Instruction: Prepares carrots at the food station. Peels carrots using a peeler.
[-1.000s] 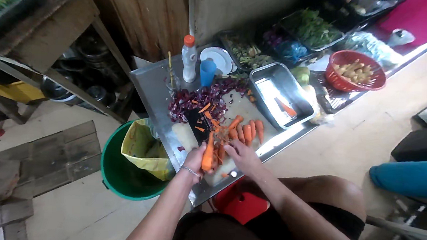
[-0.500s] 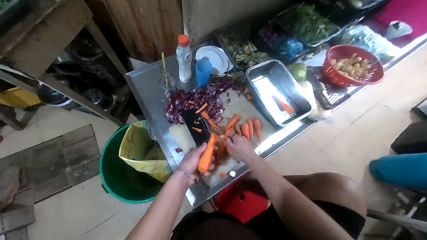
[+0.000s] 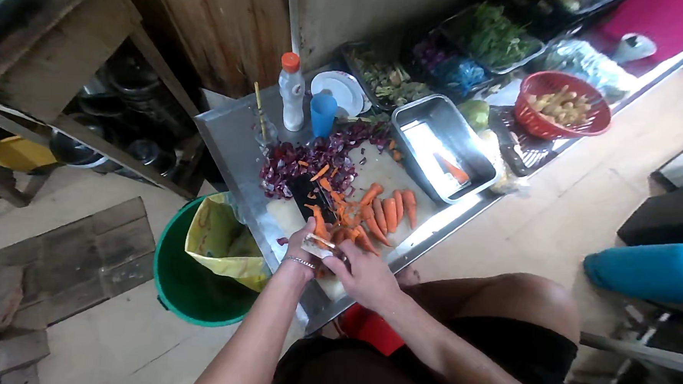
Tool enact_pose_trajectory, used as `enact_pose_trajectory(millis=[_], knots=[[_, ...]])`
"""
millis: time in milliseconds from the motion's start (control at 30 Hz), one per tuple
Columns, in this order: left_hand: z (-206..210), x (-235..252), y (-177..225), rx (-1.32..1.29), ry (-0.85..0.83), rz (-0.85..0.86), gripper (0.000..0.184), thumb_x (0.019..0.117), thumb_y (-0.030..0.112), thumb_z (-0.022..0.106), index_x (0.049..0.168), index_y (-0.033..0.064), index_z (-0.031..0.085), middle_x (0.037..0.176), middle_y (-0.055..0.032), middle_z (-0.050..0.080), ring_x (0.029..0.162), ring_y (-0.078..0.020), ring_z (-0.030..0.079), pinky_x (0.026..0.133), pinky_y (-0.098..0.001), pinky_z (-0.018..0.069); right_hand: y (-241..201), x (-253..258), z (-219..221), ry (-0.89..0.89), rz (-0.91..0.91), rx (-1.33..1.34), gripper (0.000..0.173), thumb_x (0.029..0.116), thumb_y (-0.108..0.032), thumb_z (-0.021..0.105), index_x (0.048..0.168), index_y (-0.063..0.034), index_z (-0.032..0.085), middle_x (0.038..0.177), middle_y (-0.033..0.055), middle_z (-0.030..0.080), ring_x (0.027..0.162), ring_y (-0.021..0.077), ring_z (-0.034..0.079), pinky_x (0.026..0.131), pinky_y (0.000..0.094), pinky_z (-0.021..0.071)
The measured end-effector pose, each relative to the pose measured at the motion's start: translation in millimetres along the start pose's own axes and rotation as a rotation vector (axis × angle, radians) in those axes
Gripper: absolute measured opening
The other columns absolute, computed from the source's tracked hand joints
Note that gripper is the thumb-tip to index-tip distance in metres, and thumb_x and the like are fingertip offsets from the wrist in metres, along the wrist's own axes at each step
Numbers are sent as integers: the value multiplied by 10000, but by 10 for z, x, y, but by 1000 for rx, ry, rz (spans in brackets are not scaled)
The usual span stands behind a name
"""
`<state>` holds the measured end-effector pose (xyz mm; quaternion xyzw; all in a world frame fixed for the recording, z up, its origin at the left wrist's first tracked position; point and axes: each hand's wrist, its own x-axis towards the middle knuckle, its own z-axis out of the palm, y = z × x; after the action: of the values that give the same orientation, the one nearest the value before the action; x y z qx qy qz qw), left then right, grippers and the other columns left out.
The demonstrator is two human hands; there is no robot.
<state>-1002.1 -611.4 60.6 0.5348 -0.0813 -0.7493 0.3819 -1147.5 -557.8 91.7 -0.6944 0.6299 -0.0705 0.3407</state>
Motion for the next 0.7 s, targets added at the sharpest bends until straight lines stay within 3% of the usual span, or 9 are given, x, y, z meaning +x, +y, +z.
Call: enact_pose_trajectory(millis=[100,167,233,300,400,500,533,633,700], knots=[[-47,34,-16,40,-16,-43,529,1081,527,363,1157,82,637,820,-69,645,643,-152,615,568,-305,530,224,159,82,38,-52,-69,571,1028,-633,436,1180,-122,641,706,90,665,678,308,702,628,537,569],[-36,13,0,112,9,-101,530,1068,568,362,1079,105,620,779,-69,622,551,-145,558,458,-276,456,354,293,87,11,60,-43,588,1048,-620,392,1237,-112,621,797,131,693,778,348,717,702,576,574],[-28,-26,30,131,-2,-141,540,1070,574,352,1056,97,603,752,-75,594,501,-148,526,407,-270,425,428,340,47,14,101,0,602,1051,-624,373,1267,-119,617,821,130,692,793,340,710,720,576,572],[-63,-45,20,123,-19,-115,552,1079,554,333,1101,92,635,749,-75,613,499,-140,534,408,-269,436,335,226,11,-2,10,27,578,1045,-609,407,1236,-113,632,778,110,680,737,318,700,684,569,571],[-132,-3,-19,108,-119,-90,571,1085,537,320,1196,86,652,810,-82,666,589,-147,601,505,-295,505,237,121,-10,-41,-129,20,546,1027,-610,454,1163,-121,655,728,89,661,691,292,690,646,551,568],[-117,-34,-22,126,-132,-119,574,1073,566,333,1150,99,658,746,-75,635,489,-127,538,409,-256,446,366,217,62,46,-226,-36,568,1028,-633,412,1114,-126,654,655,59,625,613,266,668,568,516,553],[-118,-48,-7,129,-121,-133,543,1073,553,354,1116,101,651,729,-73,622,479,-131,530,401,-258,440,398,264,71,58,-224,-48,558,1031,-622,420,1136,-126,655,662,66,634,622,277,674,577,524,554],[-98,-97,29,153,-118,-209,438,1081,476,367,1085,98,589,740,-73,594,492,-143,541,405,-264,449,598,493,14,41,-66,-58,608,1041,-620,412,1261,-106,649,829,158,715,809,381,725,724,619,572],[-146,-110,-4,180,-179,-222,548,1085,551,321,1201,95,603,768,-77,602,516,-150,560,429,-271,477,773,681,-23,39,64,-29,612,1052,-612,396,1282,-100,639,923,187,722,902,404,717,792,643,556]])
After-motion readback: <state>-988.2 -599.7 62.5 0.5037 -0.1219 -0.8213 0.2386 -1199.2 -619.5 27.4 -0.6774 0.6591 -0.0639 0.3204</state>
